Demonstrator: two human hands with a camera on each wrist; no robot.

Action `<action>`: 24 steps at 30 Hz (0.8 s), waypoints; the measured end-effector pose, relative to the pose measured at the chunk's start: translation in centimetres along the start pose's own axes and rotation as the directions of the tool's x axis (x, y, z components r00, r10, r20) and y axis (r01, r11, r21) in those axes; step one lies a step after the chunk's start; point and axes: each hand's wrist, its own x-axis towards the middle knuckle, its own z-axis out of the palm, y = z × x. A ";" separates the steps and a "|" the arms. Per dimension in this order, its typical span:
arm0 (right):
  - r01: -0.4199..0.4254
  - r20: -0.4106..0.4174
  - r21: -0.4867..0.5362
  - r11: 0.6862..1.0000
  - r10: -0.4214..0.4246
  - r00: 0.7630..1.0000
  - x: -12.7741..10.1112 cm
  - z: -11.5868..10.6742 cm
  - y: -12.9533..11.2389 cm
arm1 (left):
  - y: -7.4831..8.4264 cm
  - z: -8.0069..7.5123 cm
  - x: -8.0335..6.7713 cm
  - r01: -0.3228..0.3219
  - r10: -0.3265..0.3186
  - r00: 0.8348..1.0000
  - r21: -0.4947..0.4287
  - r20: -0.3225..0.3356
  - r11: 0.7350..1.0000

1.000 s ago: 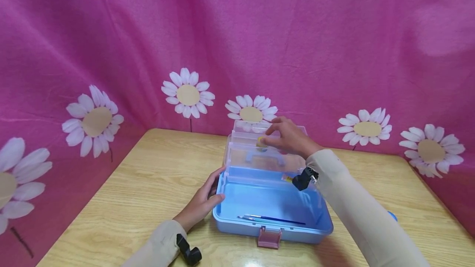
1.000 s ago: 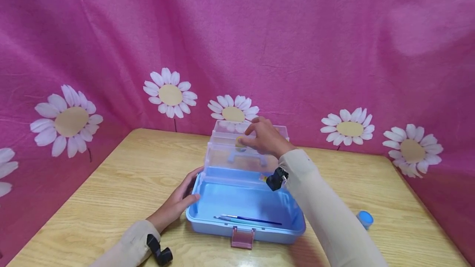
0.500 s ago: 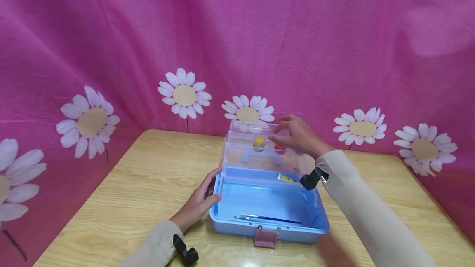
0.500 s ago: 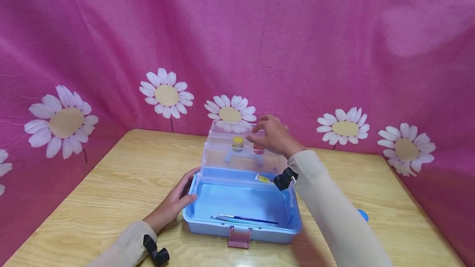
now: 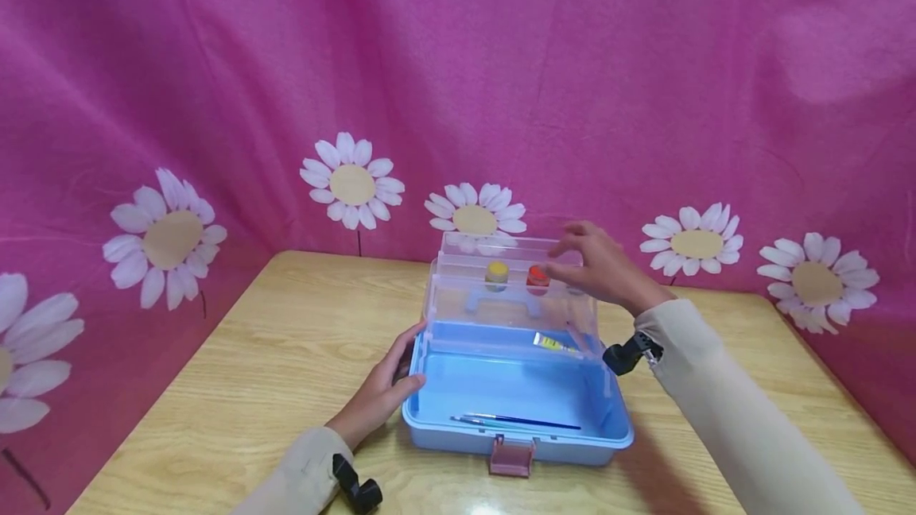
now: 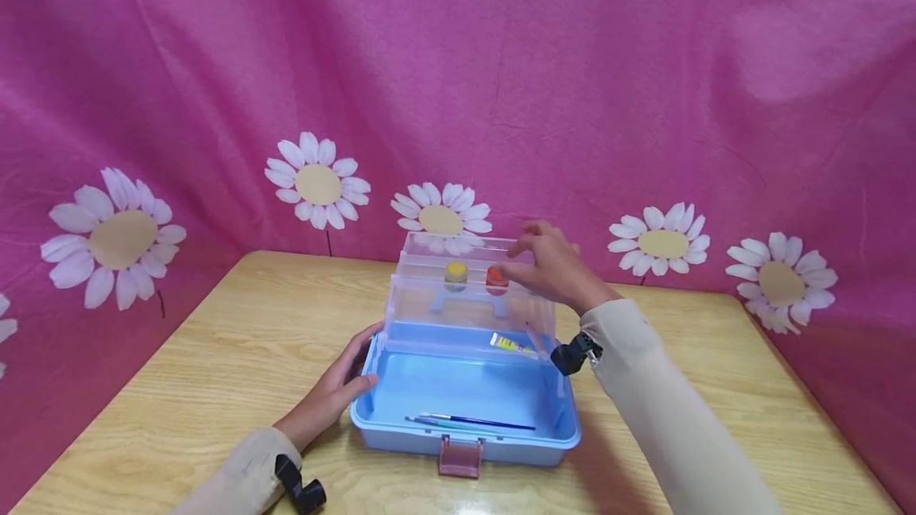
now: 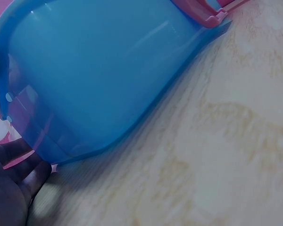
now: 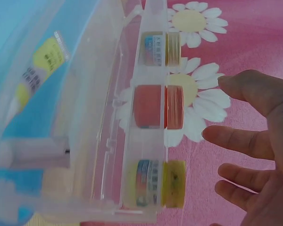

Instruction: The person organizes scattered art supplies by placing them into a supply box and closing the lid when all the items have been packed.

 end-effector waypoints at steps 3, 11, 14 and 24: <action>-0.005 -0.001 -0.017 1.000 0.005 1.000 -0.8 -0.4 0.4 | 0.1 0.2 0.0 0.004 -0.004 1.000 0.008 0.003 1.000; -0.003 -0.044 -0.049 0.999 0.001 0.999 -2.5 -1.3 1.1 | 0.3 0.2 -0.1 -0.001 0.001 1.000 0.008 -0.010 1.000; 0.000 -0.055 -0.051 0.999 -0.002 0.998 -2.9 -1.4 1.5 | 0.2 0.1 -0.1 -0.002 0.002 1.000 0.009 -0.006 1.000; 0.015 -0.108 -0.119 0.993 -0.027 0.994 -5.3 -1.5 2.6 | 0.2 0.1 0.0 -0.023 0.023 1.000 0.005 -0.006 1.000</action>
